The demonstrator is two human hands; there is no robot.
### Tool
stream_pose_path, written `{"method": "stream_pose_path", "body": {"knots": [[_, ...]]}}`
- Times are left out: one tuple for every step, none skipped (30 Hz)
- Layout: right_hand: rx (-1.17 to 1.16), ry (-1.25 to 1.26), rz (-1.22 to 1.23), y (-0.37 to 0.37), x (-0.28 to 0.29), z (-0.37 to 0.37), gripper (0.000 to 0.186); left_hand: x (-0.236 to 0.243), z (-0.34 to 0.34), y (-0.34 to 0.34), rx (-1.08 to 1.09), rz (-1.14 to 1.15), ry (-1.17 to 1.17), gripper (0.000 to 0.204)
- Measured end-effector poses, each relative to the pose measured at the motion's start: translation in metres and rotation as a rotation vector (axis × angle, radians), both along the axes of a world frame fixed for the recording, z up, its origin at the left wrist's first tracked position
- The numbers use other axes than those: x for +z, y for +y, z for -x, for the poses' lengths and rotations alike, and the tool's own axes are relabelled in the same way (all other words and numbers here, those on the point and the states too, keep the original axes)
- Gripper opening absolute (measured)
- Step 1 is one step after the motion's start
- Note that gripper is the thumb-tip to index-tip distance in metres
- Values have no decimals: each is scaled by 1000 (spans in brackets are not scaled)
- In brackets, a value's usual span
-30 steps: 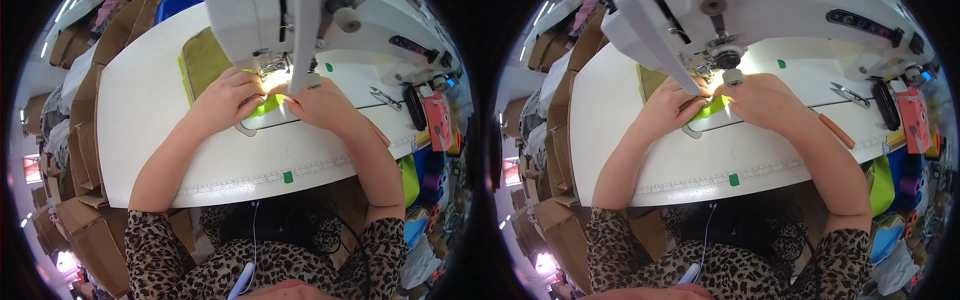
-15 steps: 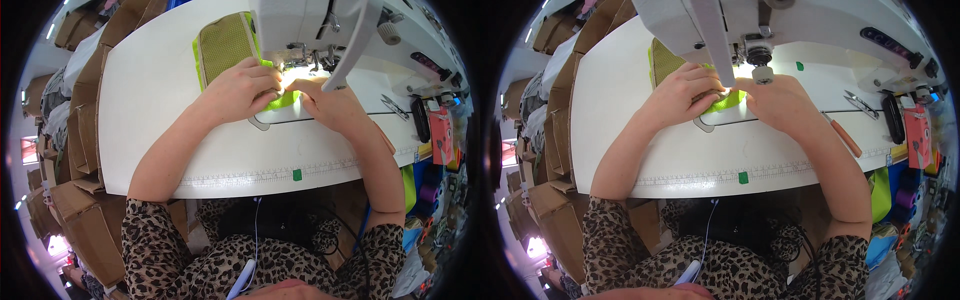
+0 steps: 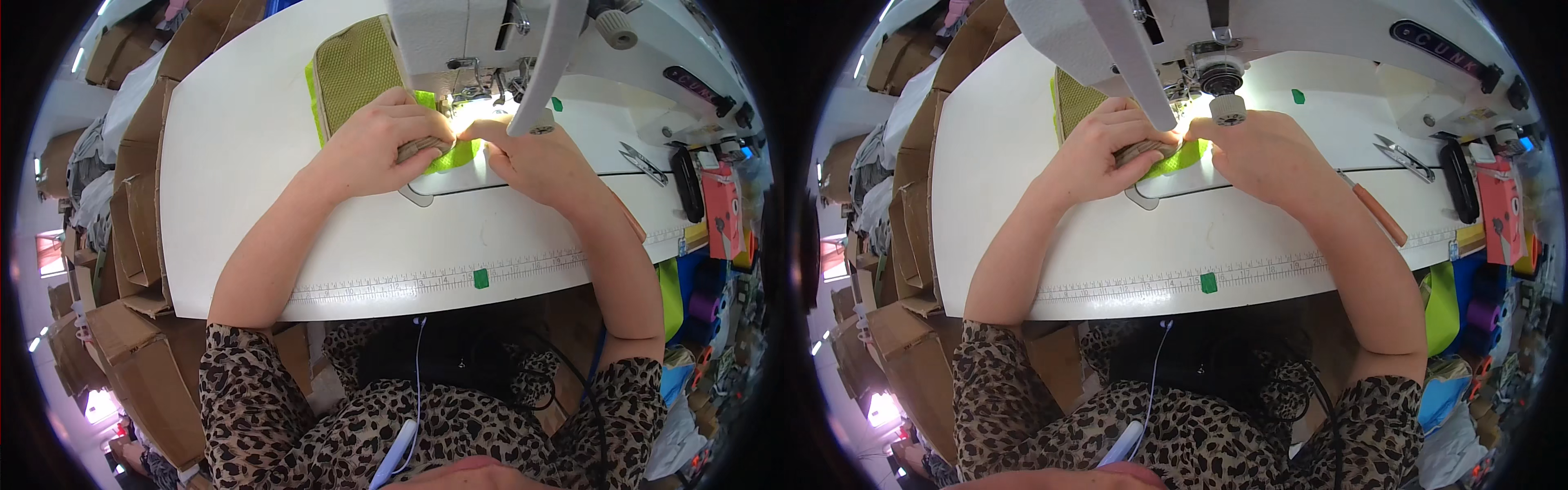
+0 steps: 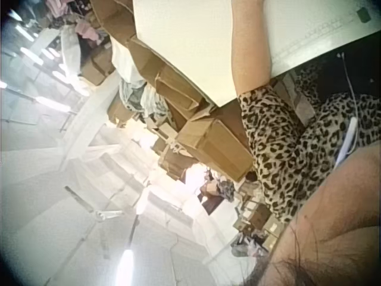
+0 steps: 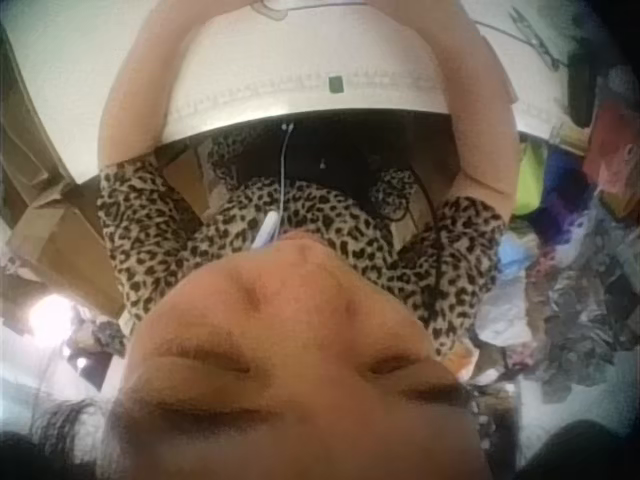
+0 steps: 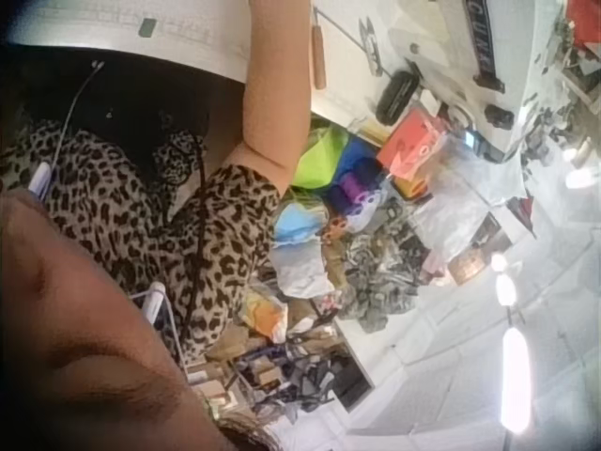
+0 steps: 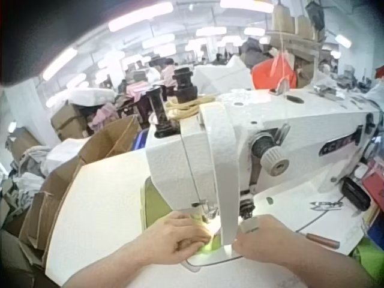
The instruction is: The recorder is using an industrial sewing machine to sew lime green mesh bags.
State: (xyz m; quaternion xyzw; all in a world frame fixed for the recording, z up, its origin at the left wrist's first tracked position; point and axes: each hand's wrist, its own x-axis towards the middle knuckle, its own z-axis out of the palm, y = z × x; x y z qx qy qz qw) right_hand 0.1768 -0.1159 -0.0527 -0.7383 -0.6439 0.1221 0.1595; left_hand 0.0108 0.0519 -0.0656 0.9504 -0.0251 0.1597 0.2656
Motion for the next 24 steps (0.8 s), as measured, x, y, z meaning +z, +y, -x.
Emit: {"method": "stream_pose_path", "body": {"knots": [[4,0,0,0,-3,-1,28,1,0,1,4,0,0,18],[14,15,-38,1,-6,-2,28,2,0,3,0,19,17,18],[22,29,-74,1,-8,-3,27,3,-1,3,-7,41,32,18],[23,27,-72,1,-11,-5,27,4,-1,3,-6,43,30,18],[33,36,-98,1,-14,-8,26,5,-3,3,0,39,54,17],[47,46,-126,2,-15,-9,26,5,-3,3,10,32,80,16],[52,44,-126,3,-14,-10,26,4,-3,3,15,33,77,16],[25,87,-85,3,-11,-10,26,2,-4,3,5,28,62,14],[1,131,-45,4,-9,-10,26,0,-4,3,-4,22,47,12],[7,127,-45,4,-4,-11,26,-2,-4,3,3,22,44,12],[-30,212,19,4,0,-13,26,-3,-5,3,2,18,34,11],[-67,296,84,5,3,-14,27,-4,-5,3,2,15,25,9],[-62,293,85,3,3,-15,27,-4,-5,4,7,14,22,9],[5,298,42,1,1,-16,28,-5,-5,5,11,20,35,9],[69,304,1,-1,0,-17,29,-4,-5,5,11,28,47,9],[214,195,-93,-1,-2,-16,32,-3,-5,5,13,30,45,9],[215,194,-92,-2,-1,-13,32,-1,-4,5,19,53,73,9],[200,148,-10,-3,2,-7,32,0,-5,5,21,77,99,10],[184,104,71,-2,3,-3,32,1,-5,6,19,79,96,10],[182,101,73,-2,4,-2,32,0,-4,6,16,89,106,10],[184,80,76,-2,4,-2,33,1,-4,7,16,98,116,11],[185,60,80,-2,5,-2,33,0,-4,7,15,98,115,11],[185,59,80,-2,5,-2,33,-1,-4,7,0,80,88,11],[182,70,84,-3,7,-2,34,-2,-4,8,-16,62,62,11]]}}
